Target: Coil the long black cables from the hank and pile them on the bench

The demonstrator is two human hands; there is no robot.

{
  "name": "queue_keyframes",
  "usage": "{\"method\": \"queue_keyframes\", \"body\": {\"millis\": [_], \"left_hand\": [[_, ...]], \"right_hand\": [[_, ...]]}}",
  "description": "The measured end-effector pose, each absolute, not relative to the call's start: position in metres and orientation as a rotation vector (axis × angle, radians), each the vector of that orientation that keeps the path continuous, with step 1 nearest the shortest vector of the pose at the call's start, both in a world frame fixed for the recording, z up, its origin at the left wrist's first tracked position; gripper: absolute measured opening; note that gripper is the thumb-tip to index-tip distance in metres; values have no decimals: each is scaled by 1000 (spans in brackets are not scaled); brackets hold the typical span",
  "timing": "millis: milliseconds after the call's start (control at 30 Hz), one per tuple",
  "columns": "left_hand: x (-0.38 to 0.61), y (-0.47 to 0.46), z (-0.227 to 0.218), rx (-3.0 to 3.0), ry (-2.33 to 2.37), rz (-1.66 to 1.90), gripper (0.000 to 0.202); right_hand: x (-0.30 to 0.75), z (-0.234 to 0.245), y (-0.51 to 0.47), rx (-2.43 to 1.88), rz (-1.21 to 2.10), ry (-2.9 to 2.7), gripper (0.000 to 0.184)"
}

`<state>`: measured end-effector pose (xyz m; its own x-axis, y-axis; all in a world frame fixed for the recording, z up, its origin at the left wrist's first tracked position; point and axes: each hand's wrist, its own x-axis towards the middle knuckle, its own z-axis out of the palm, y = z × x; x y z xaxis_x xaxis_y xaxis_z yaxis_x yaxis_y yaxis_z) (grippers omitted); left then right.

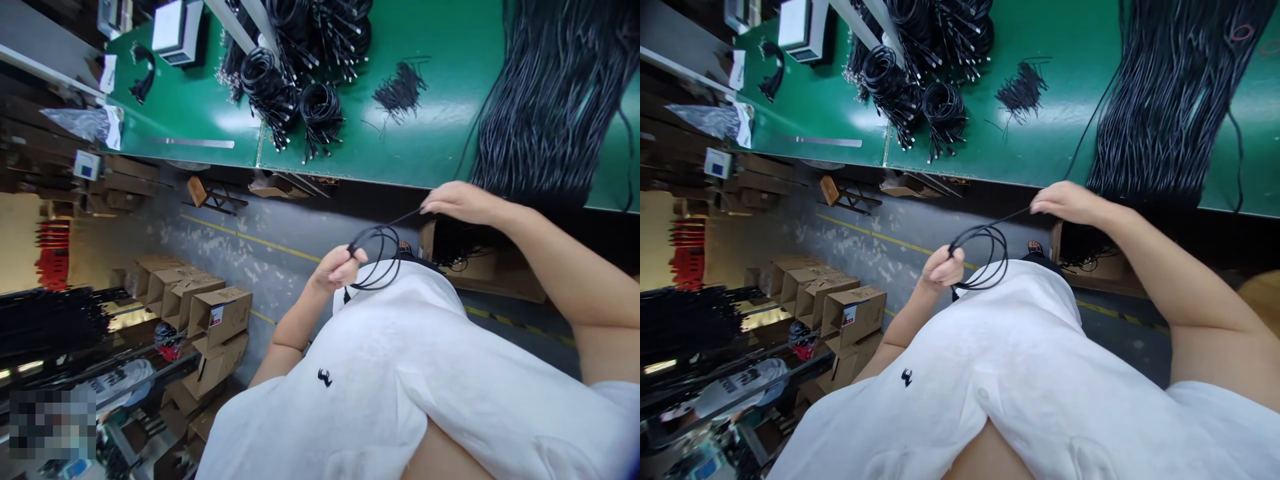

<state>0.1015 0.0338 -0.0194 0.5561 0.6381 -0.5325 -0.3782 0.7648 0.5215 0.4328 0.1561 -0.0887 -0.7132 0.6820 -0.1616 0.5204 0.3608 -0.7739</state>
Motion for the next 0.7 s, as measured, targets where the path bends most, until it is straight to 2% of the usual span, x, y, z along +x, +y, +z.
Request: {"method": "queue_keyframes", "body": {"millis": [67, 133, 233, 300, 367, 433, 533, 700], "left_hand": [[87, 34, -12, 307, 835, 827, 33], [73, 37, -6, 237, 894, 1015, 38], [64, 45, -4, 215, 957, 1129, 28], [68, 51, -12, 309, 1034, 1044, 22], [81, 54, -26, 452, 1094, 863, 26], [98, 50, -38, 587, 1073, 693, 35], [120, 40, -46, 722, 940, 510, 43], [120, 28, -33, 615, 749, 357, 43]], "right_hand": [[481, -117, 149, -1522, 916, -2439, 33], [511, -134, 124, -1743, 769, -2436, 27], [494, -128, 64, -1420, 816, -2747, 24], [451, -105, 29, -899, 947, -2846, 33], [401, -77, 19, -698, 924, -2818, 42], [361, -53, 34, -682, 867, -2775, 47], [334, -32, 72, -734, 889, -2765, 45], [359, -37, 110, -761, 1167, -2700, 45]]}}
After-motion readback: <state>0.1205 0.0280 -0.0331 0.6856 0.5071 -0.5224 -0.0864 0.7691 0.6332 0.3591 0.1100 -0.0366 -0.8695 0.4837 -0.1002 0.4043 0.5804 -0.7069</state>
